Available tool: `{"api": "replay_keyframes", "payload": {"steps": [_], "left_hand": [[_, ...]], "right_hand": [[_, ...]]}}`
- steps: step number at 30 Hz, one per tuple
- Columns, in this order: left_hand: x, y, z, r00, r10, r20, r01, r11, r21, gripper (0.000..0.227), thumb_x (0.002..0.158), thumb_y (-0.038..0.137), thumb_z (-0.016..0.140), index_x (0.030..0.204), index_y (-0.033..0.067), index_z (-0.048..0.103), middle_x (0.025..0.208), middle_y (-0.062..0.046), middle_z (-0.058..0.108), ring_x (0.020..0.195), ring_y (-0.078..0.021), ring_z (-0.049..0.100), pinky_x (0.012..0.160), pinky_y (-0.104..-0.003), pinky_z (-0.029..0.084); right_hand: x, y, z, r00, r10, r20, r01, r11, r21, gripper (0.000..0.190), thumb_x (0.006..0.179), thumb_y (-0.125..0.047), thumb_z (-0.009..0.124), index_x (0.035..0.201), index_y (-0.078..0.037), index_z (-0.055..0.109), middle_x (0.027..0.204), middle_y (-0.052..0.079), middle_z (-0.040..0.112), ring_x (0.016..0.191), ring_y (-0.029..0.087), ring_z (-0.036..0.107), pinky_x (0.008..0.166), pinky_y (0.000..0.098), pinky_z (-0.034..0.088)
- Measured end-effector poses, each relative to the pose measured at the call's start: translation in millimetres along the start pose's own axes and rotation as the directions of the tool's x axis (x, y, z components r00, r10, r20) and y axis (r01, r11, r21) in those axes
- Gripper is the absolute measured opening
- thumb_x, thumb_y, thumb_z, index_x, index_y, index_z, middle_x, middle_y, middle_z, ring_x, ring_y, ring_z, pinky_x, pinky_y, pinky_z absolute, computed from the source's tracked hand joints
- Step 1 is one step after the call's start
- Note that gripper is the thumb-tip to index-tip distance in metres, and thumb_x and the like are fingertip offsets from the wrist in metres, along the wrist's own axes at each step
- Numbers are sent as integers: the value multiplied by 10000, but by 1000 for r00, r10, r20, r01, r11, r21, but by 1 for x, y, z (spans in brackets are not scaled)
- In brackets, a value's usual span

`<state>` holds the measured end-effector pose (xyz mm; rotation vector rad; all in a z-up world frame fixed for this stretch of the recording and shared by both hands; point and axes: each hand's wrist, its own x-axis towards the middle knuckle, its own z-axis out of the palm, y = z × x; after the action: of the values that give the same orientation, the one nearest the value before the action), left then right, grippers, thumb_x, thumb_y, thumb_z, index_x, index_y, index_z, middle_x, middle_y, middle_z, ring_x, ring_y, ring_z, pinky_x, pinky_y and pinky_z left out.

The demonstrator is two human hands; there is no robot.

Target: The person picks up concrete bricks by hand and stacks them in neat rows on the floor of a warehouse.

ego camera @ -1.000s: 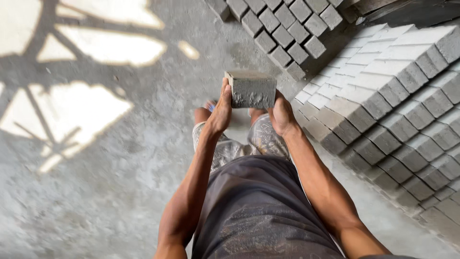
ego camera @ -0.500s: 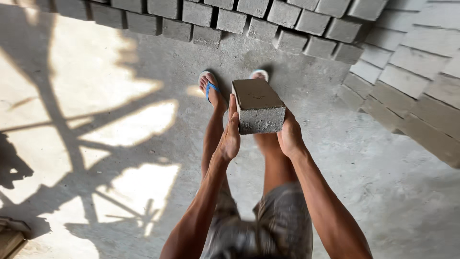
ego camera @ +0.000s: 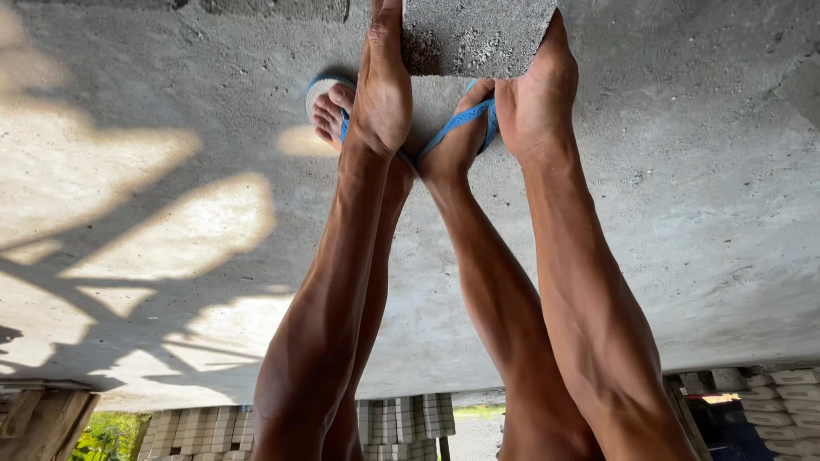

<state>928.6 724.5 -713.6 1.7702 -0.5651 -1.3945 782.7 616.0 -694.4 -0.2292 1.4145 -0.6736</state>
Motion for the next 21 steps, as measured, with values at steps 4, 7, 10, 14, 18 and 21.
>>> {"api": "replay_keyframes", "payload": {"steps": [4, 7, 10, 14, 18, 21], "left_hand": [[19, -33, 1, 995, 92, -35, -88, 991, 105, 472, 1187, 213, 273, 1629, 53, 320, 1716, -173, 376, 1644, -274, 326, 1405, -398, 238], [26, -18, 3, 995, 75, -66, -64, 984, 167, 474, 1189, 170, 307, 1648, 58, 255, 1714, -205, 382, 1637, -298, 349, 1395, -405, 270], [24, 19, 0, 996, -68, -58, 79, 975, 208, 412, 981, 297, 173, 1181, 100, 473, 1118, -185, 607, 989, -390, 499, 973, -471, 388], [36, -3, 12, 989, 89, -121, -65, 980, 191, 416, 1064, 110, 275, 1447, 92, 439, 1420, -184, 610, 1292, -410, 571, 1125, -457, 419], [31, -11, 12, 992, 36, -123, -30, 998, 48, 457, 1170, 215, 273, 1607, 112, 356, 1656, -174, 491, 1589, -334, 445, 1341, -424, 348], [18, -25, 14, 996, -29, -79, 45, 976, 214, 505, 1184, 143, 277, 1682, 104, 203, 1776, -129, 276, 1678, -282, 259, 1416, -405, 203]], "right_hand": [[19, 13, 5, 996, -37, 80, 36, 999, 13, 137, 934, -269, 665, 933, -160, 748, 932, 4, 747, 938, 191, 700, 914, 414, 551], [26, 12, 5, 995, -15, 98, 12, 999, 38, 146, 957, -264, 628, 908, -173, 731, 900, -8, 736, 901, 169, 676, 894, 381, 521], [18, 13, 2, 996, 15, 87, -9, 998, -65, 299, 930, -398, 623, 1056, -188, 792, 1150, -16, 769, 1188, 196, 651, 1124, 475, 343], [24, 6, 9, 995, -52, 81, 53, 999, -8, 205, 939, -284, 654, 1055, -147, 754, 1079, 29, 755, 1072, 219, 679, 975, 420, 509], [19, 4, 12, 1000, -6, 26, 7, 999, -48, 181, 931, -291, 647, 1002, -153, 741, 1019, 12, 737, 1009, 195, 661, 940, 391, 493], [13, -5, 23, 980, 125, -156, -149, 977, -152, 270, 908, -432, 597, 765, -203, 615, 753, -40, 533, 646, 181, 415, 507, 391, 297]]}}
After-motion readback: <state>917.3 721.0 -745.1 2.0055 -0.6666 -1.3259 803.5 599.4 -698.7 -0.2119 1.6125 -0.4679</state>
